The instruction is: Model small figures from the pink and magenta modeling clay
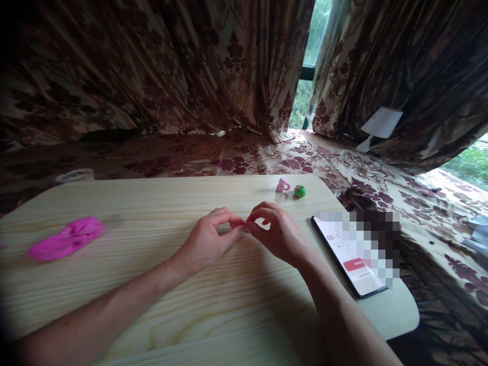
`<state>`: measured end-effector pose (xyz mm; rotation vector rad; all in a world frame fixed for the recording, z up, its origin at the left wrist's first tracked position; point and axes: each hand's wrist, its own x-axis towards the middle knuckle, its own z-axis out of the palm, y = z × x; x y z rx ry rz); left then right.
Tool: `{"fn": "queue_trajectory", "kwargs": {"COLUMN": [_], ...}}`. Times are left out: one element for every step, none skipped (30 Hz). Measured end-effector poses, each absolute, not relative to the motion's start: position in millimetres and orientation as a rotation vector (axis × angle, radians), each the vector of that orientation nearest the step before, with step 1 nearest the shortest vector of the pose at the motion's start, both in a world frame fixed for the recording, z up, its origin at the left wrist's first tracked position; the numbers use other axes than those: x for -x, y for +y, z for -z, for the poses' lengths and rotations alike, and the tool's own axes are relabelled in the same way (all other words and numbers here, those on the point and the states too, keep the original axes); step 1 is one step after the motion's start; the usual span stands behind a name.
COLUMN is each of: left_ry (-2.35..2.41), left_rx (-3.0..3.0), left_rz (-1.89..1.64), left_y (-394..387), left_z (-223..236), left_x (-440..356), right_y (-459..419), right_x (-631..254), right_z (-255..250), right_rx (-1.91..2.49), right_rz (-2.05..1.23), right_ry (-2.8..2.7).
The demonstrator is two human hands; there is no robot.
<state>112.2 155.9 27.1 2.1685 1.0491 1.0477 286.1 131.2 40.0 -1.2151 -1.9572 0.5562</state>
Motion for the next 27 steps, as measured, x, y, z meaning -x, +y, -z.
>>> {"fn": "queue_trajectory", "kwargs": {"left_ry": [1.055,1.064,1.075,1.087,1.097,1.108,1.120,1.135,1.151,1.168,1.182,1.194,1.201,1.205,1.205,1.203,1.201,1.199,1.197,1.195,1.192,1.188,1.182,1.173,1.167,1.161,1.157], "left_rx": [-2.156,-2.144,-2.133,-2.124,-2.118,-2.116,-2.115,-2.117,-2.123,-2.133,-2.147,-2.164,-2.185,-2.207,-2.228,-2.245,-2.258,-2.265,-2.266,-2.260,-2.249,-2.235,-2.220,-2.206,-2.193,-2.182,-2.174], "left_rz": [-1.051,-1.056,-1.059,-1.063,-1.066,-1.069,-1.068,-1.066,-1.062,-1.059,-1.058,-1.063,-1.072,-1.085,-1.098,-1.111,-1.119,-1.122,-1.122,-1.121,-1.121,-1.121,-1.123,-1.124,-1.123,-1.121,-1.119], "left_y": [155.5,155.0,154.5,154.1,153.7,153.5,153.3,153.3,153.2,153.2,153.2,153.2,153.1,153.1,153.0,152.8,152.6,152.4,152.2,151.9,151.7,151.6,151.5,151.5,151.6,151.8,152.0], "left_z": [-27.3,-27.4,-27.4,-27.4,-27.3,-27.1,-26.9,-26.7,-26.5,-26.3,-26.2,-26.2,-26.2,-26.4,-26.7,-27.1,-27.6,-28.2,-28.8,-29.4,-29.9,-30.4,-30.8,-31.1,-31.3,-31.4,-31.5], "left_x": [-112.7,-113.4,-114.2,-115.2,-116.1,-117.0,-117.8,-118.5,-119.0,-119.3,-119.5,-119.6,-119.7,-119.9,-120.1,-120.3,-120.6,-120.9,-121.1,-121.3,-121.4,-121.3,-121.2,-120.9,-120.4,-119.9,-119.3], "right_y": [131.3,131.3,131.3,131.4,131.4,131.5,131.6,131.7,131.8,131.9,132.0,132.0,131.9,131.8,131.6,131.3,131.0,130.7,130.5,130.2,130.1,130.0,129.9,129.8,129.8,129.7,129.6], "right_x": [-285.7,-285.4,-285.0,-284.7,-284.4,-284.0,-283.7,-283.3,-283.0,-282.7,-282.5,-282.3,-282.1,-281.8,-281.5,-281.1,-280.5,-279.9,-279.3,-278.7,-278.3,-278.0,-277.8,-278.0,-278.3,-278.8,-279.5], "right_z": [-39.6,-39.2,-38.9,-38.6,-38.4,-38.3,-38.3,-38.2,-38.3,-38.3,-38.3,-38.3,-38.3,-38.2,-38.1,-38.0,-37.9,-37.8,-37.8,-37.9,-38.0,-38.2,-38.4,-38.8,-39.2,-39.8,-40.6], "right_rx": [1.212,1.208,1.208,1.211,1.218,1.225,1.231,1.236,1.239,1.242,1.244,1.248,1.255,1.263,1.274,1.285,1.296,1.305,1.312,1.315,1.315,1.313,1.310,1.309,1.310,1.314,1.319], "right_rz": [-0.555,-0.553,-0.555,-0.556,-0.554,-0.546,-0.532,-0.513,-0.487,-0.458,-0.430,-0.404,-0.382,-0.363,-0.351,-0.343,-0.341,-0.343,-0.351,-0.362,-0.377,-0.392,-0.410,-0.429,-0.448,-0.466,-0.484], "right_ry": [-1.960,-1.962,-1.962,-1.959,-1.956,-1.954,-1.956,-1.962,-1.970,-1.981,-1.992,-2.003,-2.013,-2.020,-2.025,-2.026,-2.023,-2.016,-2.006,-1.993,-1.980,-1.967,-1.953,-1.938,-1.923,-1.907,-1.891]}}
